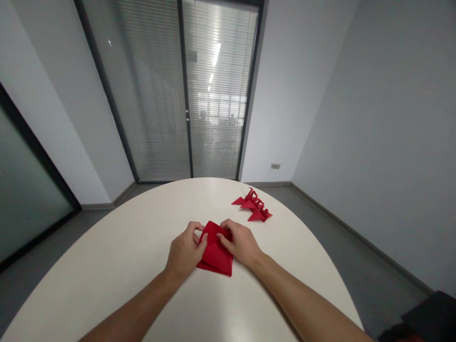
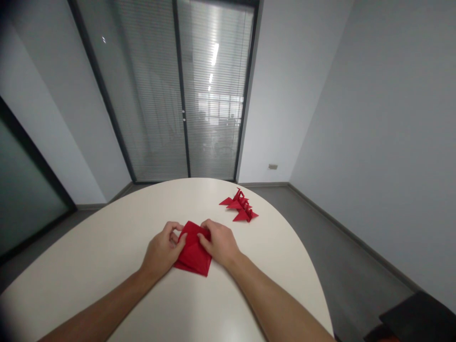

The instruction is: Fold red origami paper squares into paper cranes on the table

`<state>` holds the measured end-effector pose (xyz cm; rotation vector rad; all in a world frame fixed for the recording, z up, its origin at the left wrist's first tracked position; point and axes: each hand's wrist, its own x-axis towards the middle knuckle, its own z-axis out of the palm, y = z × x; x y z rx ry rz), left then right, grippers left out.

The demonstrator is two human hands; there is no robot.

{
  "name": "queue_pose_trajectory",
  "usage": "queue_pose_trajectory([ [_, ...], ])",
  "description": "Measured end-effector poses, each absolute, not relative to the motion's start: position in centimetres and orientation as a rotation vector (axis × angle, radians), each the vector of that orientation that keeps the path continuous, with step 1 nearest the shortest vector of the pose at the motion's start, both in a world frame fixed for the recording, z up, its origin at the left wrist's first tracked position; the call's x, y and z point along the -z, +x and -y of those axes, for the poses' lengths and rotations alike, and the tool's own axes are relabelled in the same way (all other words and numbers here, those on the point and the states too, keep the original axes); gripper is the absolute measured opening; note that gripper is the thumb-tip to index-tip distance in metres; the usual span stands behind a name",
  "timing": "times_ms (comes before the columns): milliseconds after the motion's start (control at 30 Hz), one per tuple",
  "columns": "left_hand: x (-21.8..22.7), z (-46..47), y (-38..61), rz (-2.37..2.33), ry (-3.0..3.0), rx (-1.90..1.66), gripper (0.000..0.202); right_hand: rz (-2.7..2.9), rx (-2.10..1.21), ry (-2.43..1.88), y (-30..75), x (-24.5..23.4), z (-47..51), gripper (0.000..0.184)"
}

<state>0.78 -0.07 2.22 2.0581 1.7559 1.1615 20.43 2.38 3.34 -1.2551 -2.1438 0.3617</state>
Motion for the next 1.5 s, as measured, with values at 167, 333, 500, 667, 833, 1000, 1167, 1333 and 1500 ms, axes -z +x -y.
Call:
queue_pose_trajectory([
  [167,-1.98,-0.01,0.82,-1.681,2.047,-1.150,0.032,2.048,-0.369,-1.291,20.64,-2.83,-2.71,0.006],
  [333,-1.98,-0.39,0.71,-1.726,2.043,-1.055,0.031,2.041,-0.390,-1.297,20.70,-2.70,-2.75,0.006],
  [500,-2.23,-0.45,0.81,-1.739,2.075,-1.023,0.024,2.086,-0.418,-1.267,20.67,-2.73,-2.60,0.009],
  [667,-2.22,-0.24,0.79,-1.700,2.098,-1.071,0.027,2.085,-0.376,-1.299,20.68,-2.56,-2.70,0.013],
  [833,-2.12,-0.01,0.42,-1.538,2.055,-1.114,0.032,2.032,-0.386,-1.356,20.79,-2.38,-2.92,0.017],
  [1000,-1.79,-0.08,0.45,-1.485,2.073,-1.115,0.036,2.002,-0.409,-1.370,20.79,-2.36,-3.01,0.020],
  [1167,-1.57,-0.11,0.70,-1.547,2.121,-1.101,0.040,2.002,-0.429,-1.346,20.76,-2.51,-2.95,0.021],
  [1333,-1.53,-0.21,0.82,-1.534,2.177,-1.094,0.035,2.057,-0.421,-1.269,20.78,-2.68,-2.83,0.018],
  [1500,-1.93,-0.32,0.85,-1.494,2.162,-1.102,0.019,2.113,-0.393,-1.229,20.66,-2.96,-2.65,0.013],
])
